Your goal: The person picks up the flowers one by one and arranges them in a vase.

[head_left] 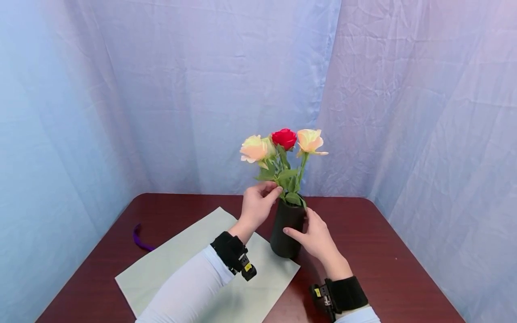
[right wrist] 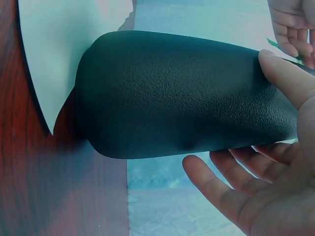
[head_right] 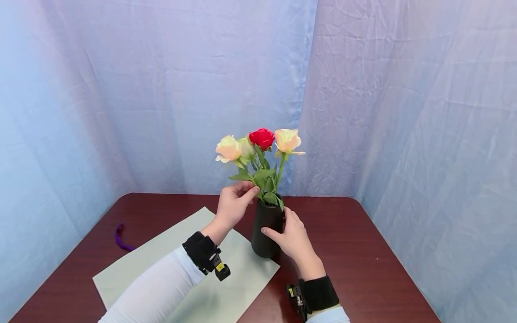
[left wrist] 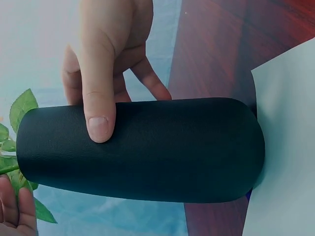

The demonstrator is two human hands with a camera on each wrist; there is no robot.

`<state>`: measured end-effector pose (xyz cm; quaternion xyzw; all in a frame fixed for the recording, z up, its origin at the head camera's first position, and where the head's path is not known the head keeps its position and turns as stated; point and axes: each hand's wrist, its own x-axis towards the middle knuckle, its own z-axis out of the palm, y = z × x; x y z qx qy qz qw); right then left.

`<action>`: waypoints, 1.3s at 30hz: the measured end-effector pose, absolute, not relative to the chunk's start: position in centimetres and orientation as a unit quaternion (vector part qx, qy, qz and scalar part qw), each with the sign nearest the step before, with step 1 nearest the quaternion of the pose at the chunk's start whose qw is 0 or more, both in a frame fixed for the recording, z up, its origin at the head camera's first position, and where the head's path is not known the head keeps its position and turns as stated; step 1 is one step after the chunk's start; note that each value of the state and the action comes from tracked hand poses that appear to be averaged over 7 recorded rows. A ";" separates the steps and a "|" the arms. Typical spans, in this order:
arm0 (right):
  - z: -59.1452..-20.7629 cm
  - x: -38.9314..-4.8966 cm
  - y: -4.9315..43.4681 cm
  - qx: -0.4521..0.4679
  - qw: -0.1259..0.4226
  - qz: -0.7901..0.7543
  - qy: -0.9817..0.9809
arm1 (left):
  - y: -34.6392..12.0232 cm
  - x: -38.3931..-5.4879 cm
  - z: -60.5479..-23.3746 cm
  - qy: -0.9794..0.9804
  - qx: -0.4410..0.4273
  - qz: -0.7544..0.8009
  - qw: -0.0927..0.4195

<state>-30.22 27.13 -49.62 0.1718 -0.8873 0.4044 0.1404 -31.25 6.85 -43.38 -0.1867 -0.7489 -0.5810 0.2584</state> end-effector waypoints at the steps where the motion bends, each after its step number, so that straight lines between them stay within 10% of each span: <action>1: -49.6 -30.3 27.2 0.173 0.141 0.406 -0.886 | 6.8 -31.3 -43.4 -0.750 -0.188 -0.578 0.262; 15: -48.8 -30.2 28.8 0.202 0.178 0.418 -0.868 | 5.3 -30.7 -43.8 -0.738 -0.191 -0.594 0.257; 27: -47.0 -29.5 29.0 0.254 0.510 0.418 -0.707 | 1.6 -28.1 -43.5 -0.745 -0.252 -0.523 0.329; 39: -45.0 -27.0 26.4 0.378 0.572 0.376 -0.623 | -1.9 -24.5 -44.4 -0.777 -0.302 -0.371 0.408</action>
